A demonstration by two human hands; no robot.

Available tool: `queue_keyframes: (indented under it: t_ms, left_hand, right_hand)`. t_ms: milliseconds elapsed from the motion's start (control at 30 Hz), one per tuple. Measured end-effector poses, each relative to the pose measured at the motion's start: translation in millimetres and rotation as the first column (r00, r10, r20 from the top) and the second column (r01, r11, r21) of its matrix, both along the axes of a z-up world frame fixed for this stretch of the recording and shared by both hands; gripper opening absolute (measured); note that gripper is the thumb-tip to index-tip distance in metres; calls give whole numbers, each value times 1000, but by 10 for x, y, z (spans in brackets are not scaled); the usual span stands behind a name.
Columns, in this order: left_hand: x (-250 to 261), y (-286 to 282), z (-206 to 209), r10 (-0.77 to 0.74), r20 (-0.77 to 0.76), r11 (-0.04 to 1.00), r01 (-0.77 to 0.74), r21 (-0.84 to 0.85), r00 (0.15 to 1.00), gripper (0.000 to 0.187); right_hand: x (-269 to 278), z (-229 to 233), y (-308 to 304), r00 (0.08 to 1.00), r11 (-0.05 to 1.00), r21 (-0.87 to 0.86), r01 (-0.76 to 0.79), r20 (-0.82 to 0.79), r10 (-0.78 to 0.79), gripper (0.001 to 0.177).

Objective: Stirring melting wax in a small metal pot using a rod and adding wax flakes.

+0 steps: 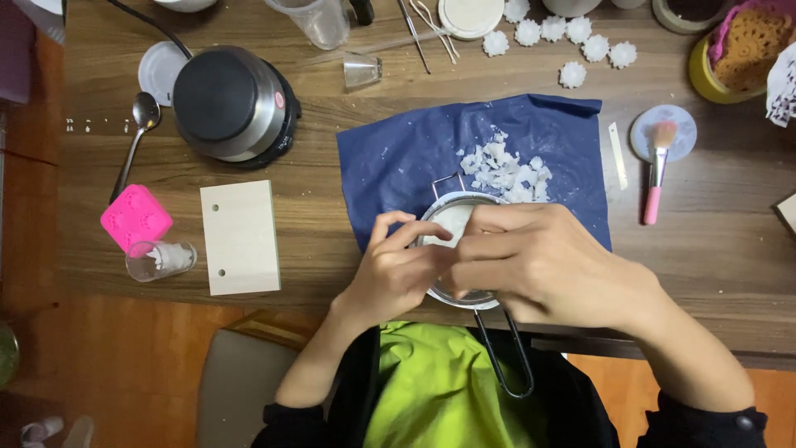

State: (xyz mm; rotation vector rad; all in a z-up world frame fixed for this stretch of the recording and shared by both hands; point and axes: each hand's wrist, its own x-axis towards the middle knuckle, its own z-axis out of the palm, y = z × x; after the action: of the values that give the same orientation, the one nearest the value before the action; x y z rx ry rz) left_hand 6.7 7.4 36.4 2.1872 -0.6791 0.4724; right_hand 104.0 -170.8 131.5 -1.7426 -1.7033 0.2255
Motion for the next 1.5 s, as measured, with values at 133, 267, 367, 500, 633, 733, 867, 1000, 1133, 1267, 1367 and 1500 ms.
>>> queue_keyframes:
  t_ms: [133,267,367,500,633,733,867,1000,1133,1267,1367,1500]
  left_hand:
    - [1,74,-25,7,1,999,-7,46,1000,14]
    - [29,68,-43,53,124,997,-60,58,991,17]
    - [39,44,-57,98,188,991,-112,67,977,16]
    - [47,10,-10,162,198,974,-189,128,967,11]
    - [44,-1,-16,157,173,976,-180,123,972,13]
    - [64,-21,46,177,210,969,-208,134,962,35]
    - [31,-9,-2,174,188,976,-195,100,967,18]
    - [4,-5,41,141,149,988,-148,40,979,24]
    - [-60,20,55,94,96,995,-98,30,991,22]
    - [-115,55,281,24,-79,999,-27,-35,997,19]
    - [-97,33,339,32,-26,997,-34,-68,999,27]
    - [-70,51,336,93,85,996,-93,-6,992,28]
  right_hand:
    - [-5,34,50,996,999,-16,-47,-71,46,28]
    - [-69,104,34,989,994,-87,71,138,-58,20]
    - [-178,182,-12,922,967,-103,235,338,-188,5]
    - [-313,360,-44,778,909,-151,389,581,-237,30]
    - [-423,329,22,706,880,-199,431,682,-191,17]
    - [-484,253,102,692,839,-286,464,708,-141,13]
    - [-634,170,257,650,740,-392,547,755,-81,11]
    - [-689,162,329,611,752,-380,539,790,-38,15]
    - [-800,144,308,617,744,-435,507,786,39,14]
    - [-807,113,325,583,747,-366,554,811,-35,12]
    - [-799,102,337,597,742,-380,553,802,-35,13]
    - [-799,66,338,633,737,-398,547,772,-53,13]
